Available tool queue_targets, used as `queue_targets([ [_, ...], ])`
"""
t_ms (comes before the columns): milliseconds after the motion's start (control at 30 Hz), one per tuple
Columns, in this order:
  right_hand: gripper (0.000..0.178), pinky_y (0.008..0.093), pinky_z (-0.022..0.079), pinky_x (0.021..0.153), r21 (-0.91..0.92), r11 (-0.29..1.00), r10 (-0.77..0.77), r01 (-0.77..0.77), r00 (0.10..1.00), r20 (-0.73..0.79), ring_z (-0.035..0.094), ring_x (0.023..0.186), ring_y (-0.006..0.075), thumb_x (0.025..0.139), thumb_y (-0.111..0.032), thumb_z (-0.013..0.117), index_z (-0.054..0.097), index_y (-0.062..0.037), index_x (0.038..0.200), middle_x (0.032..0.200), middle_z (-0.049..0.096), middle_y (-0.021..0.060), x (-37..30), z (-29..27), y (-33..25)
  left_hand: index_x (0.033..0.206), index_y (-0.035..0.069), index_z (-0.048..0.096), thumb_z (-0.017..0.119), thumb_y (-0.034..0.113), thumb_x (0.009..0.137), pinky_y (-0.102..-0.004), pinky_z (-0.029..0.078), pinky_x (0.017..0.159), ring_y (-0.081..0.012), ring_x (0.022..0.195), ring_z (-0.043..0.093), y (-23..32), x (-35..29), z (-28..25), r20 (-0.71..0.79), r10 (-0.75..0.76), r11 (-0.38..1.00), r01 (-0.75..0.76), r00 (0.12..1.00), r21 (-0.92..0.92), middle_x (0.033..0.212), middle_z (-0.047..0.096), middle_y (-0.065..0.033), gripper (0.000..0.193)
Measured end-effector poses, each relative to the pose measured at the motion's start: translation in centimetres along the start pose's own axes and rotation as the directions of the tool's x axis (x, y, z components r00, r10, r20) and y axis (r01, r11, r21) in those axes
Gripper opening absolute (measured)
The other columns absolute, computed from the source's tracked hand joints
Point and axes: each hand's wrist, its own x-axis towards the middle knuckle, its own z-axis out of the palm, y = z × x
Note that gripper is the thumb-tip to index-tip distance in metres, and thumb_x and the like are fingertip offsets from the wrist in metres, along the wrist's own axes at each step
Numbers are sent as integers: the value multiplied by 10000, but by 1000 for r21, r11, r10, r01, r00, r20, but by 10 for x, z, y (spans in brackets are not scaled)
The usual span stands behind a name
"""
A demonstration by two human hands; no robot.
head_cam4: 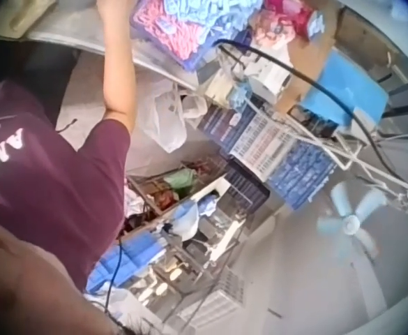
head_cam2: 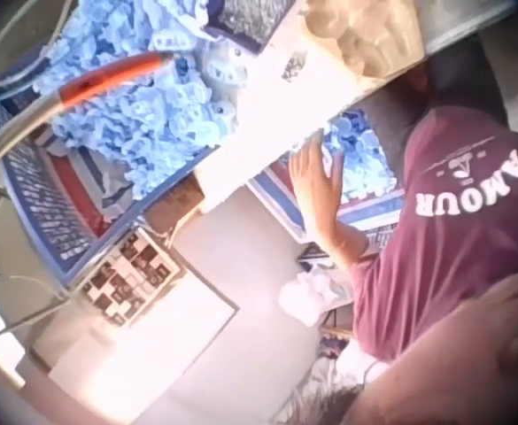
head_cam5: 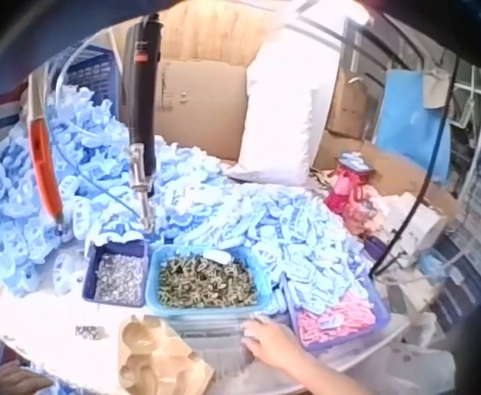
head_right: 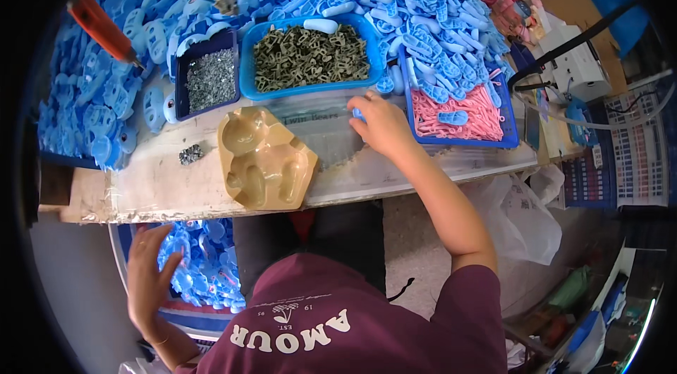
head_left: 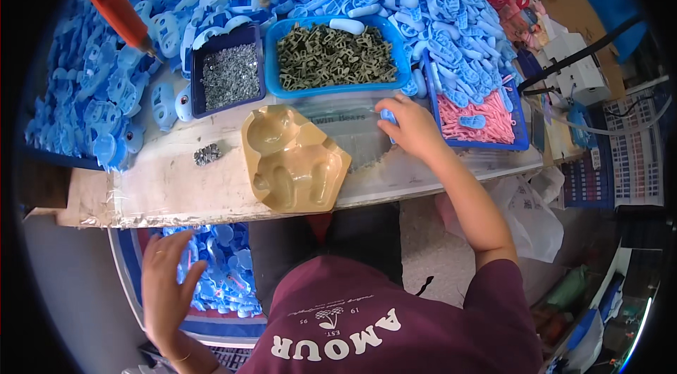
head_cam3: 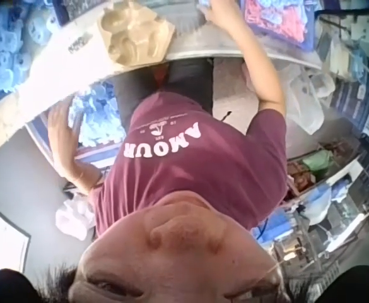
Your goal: Assemble plastic toy components at a factory workbench using glue and mechanical fasteners.
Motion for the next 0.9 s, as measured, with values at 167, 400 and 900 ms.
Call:
queue_targets([
  [167, 199, 235, 521, 730, 789, 573, 64, -224, 971, 229, 650, 832, 72, 976, -177, 681, 689, -17, 1094, 930, 705, 16, 0, -14, -56, 1282, 59, 643, 798, 77, 799, -438, 530, 930, -368, 1114, 636, 69, 61, 60, -217, 302, 902, -352, 928, -250, 1320, 631, -174, 508],
  [400, 194, 238, 528, 762, 874, 445, -33, -196, 972, 234, 652, 897, 66, 999, -167, 656, 696, -32, 1133, 981, 710, 21, -24, -5, -92, 1269, 57, 662, 820, 94, 788, -356, 590, 791, -267, 946, 688, 105, 115, 122, -525, 516, 750, -653, 676, -103, 1237, 671, -106, 507],
  [900, 362, 397, 489, 862, -308, 902, 76, -303, 813, -578, 618, 1028, 304, 860, -217, 735, 660, -29, 1161, 1130, 659, 168, -14, -94, 166, 1194, 95, 690, 764, 130, 813, -401, 529, 991, -261, 1143, 637, 35, 93, 130, -434, 464, 873, -482, 772, 77, 1194, 674, -56, 390],
])
